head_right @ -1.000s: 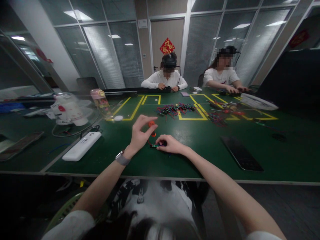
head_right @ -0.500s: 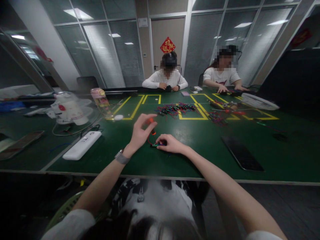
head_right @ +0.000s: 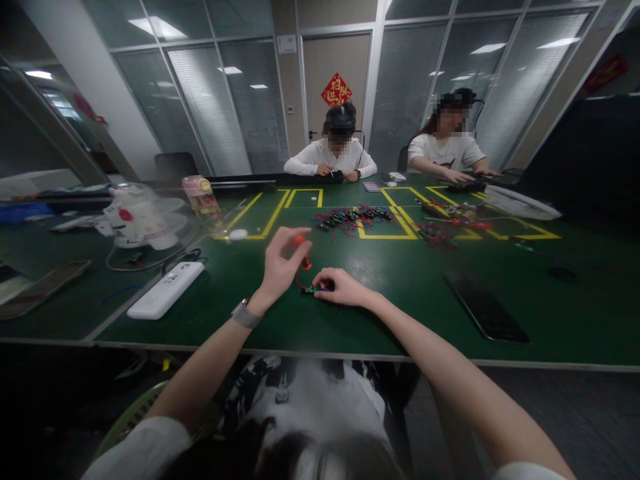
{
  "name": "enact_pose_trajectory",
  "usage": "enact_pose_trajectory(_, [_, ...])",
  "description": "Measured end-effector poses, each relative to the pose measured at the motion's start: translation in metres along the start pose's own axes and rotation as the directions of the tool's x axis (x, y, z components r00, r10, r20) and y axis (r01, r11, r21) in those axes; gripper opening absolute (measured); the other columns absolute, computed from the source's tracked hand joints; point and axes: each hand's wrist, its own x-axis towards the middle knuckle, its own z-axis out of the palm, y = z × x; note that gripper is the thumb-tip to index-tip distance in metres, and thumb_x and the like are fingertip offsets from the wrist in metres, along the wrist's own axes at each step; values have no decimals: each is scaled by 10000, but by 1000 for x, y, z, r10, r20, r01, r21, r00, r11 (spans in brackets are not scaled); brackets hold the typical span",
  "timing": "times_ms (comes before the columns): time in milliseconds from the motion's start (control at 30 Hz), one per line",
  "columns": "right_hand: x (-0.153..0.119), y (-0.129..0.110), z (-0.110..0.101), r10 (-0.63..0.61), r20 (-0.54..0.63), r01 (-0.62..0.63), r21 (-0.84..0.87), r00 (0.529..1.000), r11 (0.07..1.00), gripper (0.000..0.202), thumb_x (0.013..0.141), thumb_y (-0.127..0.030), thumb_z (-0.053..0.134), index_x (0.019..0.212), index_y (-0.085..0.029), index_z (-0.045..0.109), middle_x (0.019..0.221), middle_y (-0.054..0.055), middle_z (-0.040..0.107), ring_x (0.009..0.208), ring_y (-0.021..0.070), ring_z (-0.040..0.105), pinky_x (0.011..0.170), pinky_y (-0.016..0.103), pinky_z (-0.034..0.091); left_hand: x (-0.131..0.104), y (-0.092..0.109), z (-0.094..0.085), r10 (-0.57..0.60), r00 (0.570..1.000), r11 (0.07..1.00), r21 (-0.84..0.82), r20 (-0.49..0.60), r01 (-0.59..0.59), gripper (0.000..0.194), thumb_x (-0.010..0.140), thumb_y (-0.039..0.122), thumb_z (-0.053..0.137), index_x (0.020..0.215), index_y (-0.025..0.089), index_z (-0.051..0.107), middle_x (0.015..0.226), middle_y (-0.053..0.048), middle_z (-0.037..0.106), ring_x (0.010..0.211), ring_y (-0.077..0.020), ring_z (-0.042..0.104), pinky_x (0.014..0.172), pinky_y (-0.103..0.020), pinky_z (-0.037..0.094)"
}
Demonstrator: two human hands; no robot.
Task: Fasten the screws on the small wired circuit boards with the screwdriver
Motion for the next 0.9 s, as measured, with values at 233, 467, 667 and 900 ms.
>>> enact_pose_trajectory(233, [0, 1, 1, -9, -5, 9, 7, 1000, 1000, 140, 781, -240, 676, 888, -150, 667, 732, 4, 567, 661, 137, 531, 640, 255, 425, -2, 3, 0, 22, 997, 999, -43, 73, -19, 336, 1000, 268, 377, 1271, 229, 571, 1091, -65, 622, 979, -155, 591, 868, -305, 469])
enact_pose_trajectory(467, [0, 1, 0, -6, 0, 6, -1, 1000, 1000, 138, 782, -235, 678, 893, -155, 664, 736, 2, 570, 664, 139, 531, 637, 255, 424, -1, 3, 2, 39, 999, 999, 30, 3, -39, 244, 925, 307, 562, 1138, 223, 649, 898, -26, 595, 818, -135, 562, 770, -270, 471])
enact_pose_trajectory(667, [1, 1, 0, -5, 4, 5, 3, 1000, 1000, 135, 785, -242, 672, 888, -155, 665, 731, 4, 571, 665, 140, 529, 636, 256, 424, -1, 5, 0, 59, 997, 998, 17, 46, -60, 296, 985, 272, 426, 1211, 236, 613, 1019, -52, 604, 935, -151, 577, 827, -292, 470])
enact_pose_trajectory(900, [1, 0, -1, 6, 14, -6, -1, 1000, 1000, 145, 788, -255, 665, 893, -155, 663, 735, 7, 571, 670, 145, 530, 642, 259, 421, -1, 1, 2, 51, 999, 999, 13, 18, -51, 290, 924, 275, 563, 1206, 220, 602, 938, -29, 616, 828, -130, 576, 763, -266, 482])
